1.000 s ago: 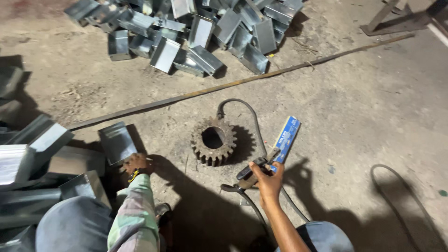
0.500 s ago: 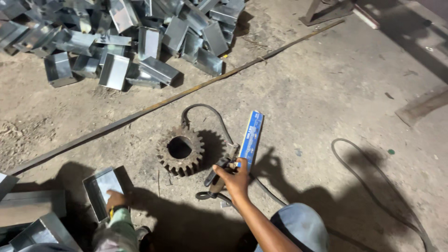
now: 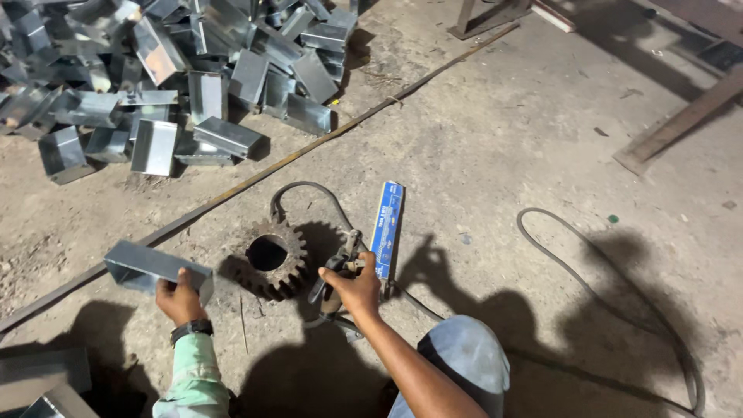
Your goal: The person welds metal boxes using a welding rod and a hand-held electrode holder, touching the rod to the metal edges to join them while supporting the boxes on a large metal gear.
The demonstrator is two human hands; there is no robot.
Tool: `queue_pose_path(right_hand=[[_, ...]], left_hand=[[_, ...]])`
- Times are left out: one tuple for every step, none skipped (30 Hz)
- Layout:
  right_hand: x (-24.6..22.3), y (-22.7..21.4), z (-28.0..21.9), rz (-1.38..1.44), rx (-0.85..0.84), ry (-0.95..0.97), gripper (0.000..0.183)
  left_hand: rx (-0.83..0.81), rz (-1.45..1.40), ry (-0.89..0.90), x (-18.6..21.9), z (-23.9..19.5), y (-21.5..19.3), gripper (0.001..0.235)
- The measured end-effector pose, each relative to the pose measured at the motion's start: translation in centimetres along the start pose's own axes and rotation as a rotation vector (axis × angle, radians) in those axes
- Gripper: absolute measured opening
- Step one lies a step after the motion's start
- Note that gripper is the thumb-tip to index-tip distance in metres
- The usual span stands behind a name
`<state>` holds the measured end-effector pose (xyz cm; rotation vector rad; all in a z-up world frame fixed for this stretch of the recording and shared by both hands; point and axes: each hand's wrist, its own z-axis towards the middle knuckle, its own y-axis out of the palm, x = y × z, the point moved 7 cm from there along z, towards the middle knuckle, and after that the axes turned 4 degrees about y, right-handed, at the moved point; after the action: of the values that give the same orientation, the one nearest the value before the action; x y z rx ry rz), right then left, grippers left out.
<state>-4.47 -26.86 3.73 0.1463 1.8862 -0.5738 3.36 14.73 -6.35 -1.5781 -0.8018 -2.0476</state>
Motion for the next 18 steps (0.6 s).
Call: queue_pose_path(right_hand=[[-0.2,0.1,0.0,0.026,0.008,-0.049,0.083],[-0.4,0.1,0.0,0.052,0.017,-0.098,0.082],[-0.4,0.1,0.1,0.037,0.032,-0.136,0.081],[-0.5,0.2,0.2,0.022,0.047,-0.174,0.081],[-0.5,0.3,0.2,0.004,0.060,-0.212,0.080],[-0.2,0.5,0.2,0.030,0.042,-0.205,0.077],[0.0,0.7,0.3,0.054,0.024,-0.199,0.075],[0.1,0.9,0.3,0.078,0.005,-0.193,0.072],[0.1,1.0,0.2,0.101,0.007,-0.205,0.071],[0.0,1.1,0.0,0.124,0.009,-0.217,0.069],[-0.1,1.1,-0.1,0.145,0.011,-0.229,0.068],[-0.3,1.1,-0.2,0.117,0.022,-0.234,0.069],[-0.4,1.0,-0.3,0.090,0.035,-0.237,0.071],[-0.5,0.9,-0.4,0.063,0.049,-0.239,0.073],[-0.3,1.0,-0.6,0.056,0.019,-0.221,0.073],[-0.1,1.1,-0.7,0.049,-0.011,-0.203,0.073],[-0.4,1.4,-0.6,0.047,-0.046,-0.193,0.073],[-0.5,1.5,-0.6,0.035,-0.058,-0.182,0.074]], left_hand=[[-0.005,-0.125,-0.008,0.4,-0.3,1.5,0.038],[0.012,-0.174,-0.063,0.3,-0.8,3.0,0.038],[0.030,-0.223,-0.117,0.1,-1.4,4.4,0.039],[0.049,-0.271,-0.172,-0.2,-2.1,5.6,0.039],[0.048,-0.313,-0.193,-0.6,-3.2,7.0,0.036],[0.047,-0.355,-0.214,-1.1,-4.3,8.4,0.033],[0.100,-0.393,-0.290,-2.3,-5.8,9.5,0.030],[0.155,-0.429,-0.364,-3.6,-7.2,10.5,0.027],[0.132,-0.451,-0.360,-4.3,-8.2,11.6,0.028],[0.109,-0.473,-0.355,-5.1,-9.3,12.8,0.030],[0.089,-0.497,-0.352,-5.8,-10.1,13.7,0.032],[0.064,-0.514,-0.360,-6.3,-10.4,14.1,0.032],[0.037,-0.530,-0.370,-6.8,-10.6,14.5,0.033],[0.009,-0.546,-0.380,-7.0,-10.7,14.7,0.033],[-0.037,-0.555,-0.389,-7.0,-11.0,14.6,0.034],[-0.083,-0.564,-0.399,-6.8,-11.0,14.4,0.035],[-0.127,-0.577,-0.400,-6.2,-10.5,14.4,0.036],[-0.154,-0.522,-0.426,-5.9,-10.5,14.4,0.034]])
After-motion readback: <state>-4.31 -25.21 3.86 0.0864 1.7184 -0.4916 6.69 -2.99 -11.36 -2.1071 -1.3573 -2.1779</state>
